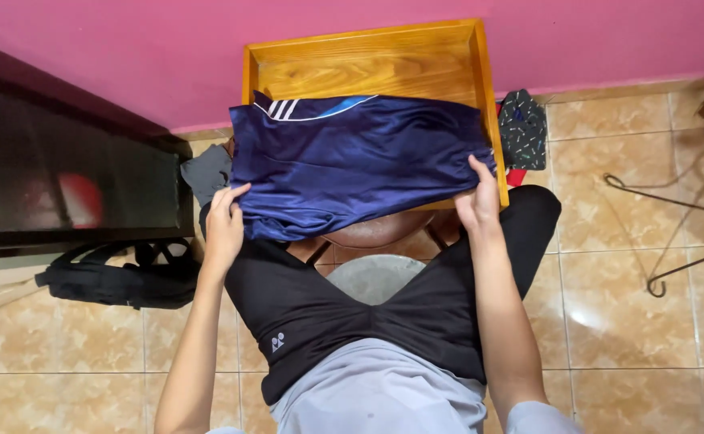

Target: The person sits cross-legged on the floor and folds several pieces of clothing by hand on a small wooden stool. They fold a red t-shirt, a dark patterned shirt, a blue shirt, a grey shirt, and a brown shirt, placing each folded item on the floor beside them.

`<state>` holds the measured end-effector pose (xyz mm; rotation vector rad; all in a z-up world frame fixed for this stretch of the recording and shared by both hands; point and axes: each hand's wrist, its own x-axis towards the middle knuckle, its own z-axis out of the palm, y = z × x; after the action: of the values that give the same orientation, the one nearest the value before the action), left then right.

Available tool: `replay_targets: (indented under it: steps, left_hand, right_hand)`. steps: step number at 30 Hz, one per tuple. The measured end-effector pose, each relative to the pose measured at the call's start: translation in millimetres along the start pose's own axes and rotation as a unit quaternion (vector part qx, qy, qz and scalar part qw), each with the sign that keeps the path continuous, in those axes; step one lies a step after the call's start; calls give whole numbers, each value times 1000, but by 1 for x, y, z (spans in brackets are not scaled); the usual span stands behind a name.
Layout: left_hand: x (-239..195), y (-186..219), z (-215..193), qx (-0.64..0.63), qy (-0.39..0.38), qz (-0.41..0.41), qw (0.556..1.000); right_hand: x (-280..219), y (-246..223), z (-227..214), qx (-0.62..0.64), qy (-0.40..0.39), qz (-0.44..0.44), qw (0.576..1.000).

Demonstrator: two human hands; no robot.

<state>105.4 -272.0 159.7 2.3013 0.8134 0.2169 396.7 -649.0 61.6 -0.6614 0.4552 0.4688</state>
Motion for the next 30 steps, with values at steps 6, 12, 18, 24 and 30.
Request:
replay_targets:
  steps: [6,12,18,24,30]
  left_hand:
    - [45,46,-9,-22,49,128,990]
    - [16,60,-12,-13,96,166,981]
    - [-20,56,29,261,-52,11,964]
    - [81,29,88,153,119,252,948]
    - [203,11,124,299,-11,147,943]
  right_hand:
    - [5,-29,37,-41,-37,-85,995]
    - [-24,-62,47,-108,-28,-172,979]
    - [-11,-53,9,-134,8,-122,983]
    - [-9,-54,3,-130,-18,-124,984]
    - [-40,-64,35,-71,-54,-71,994]
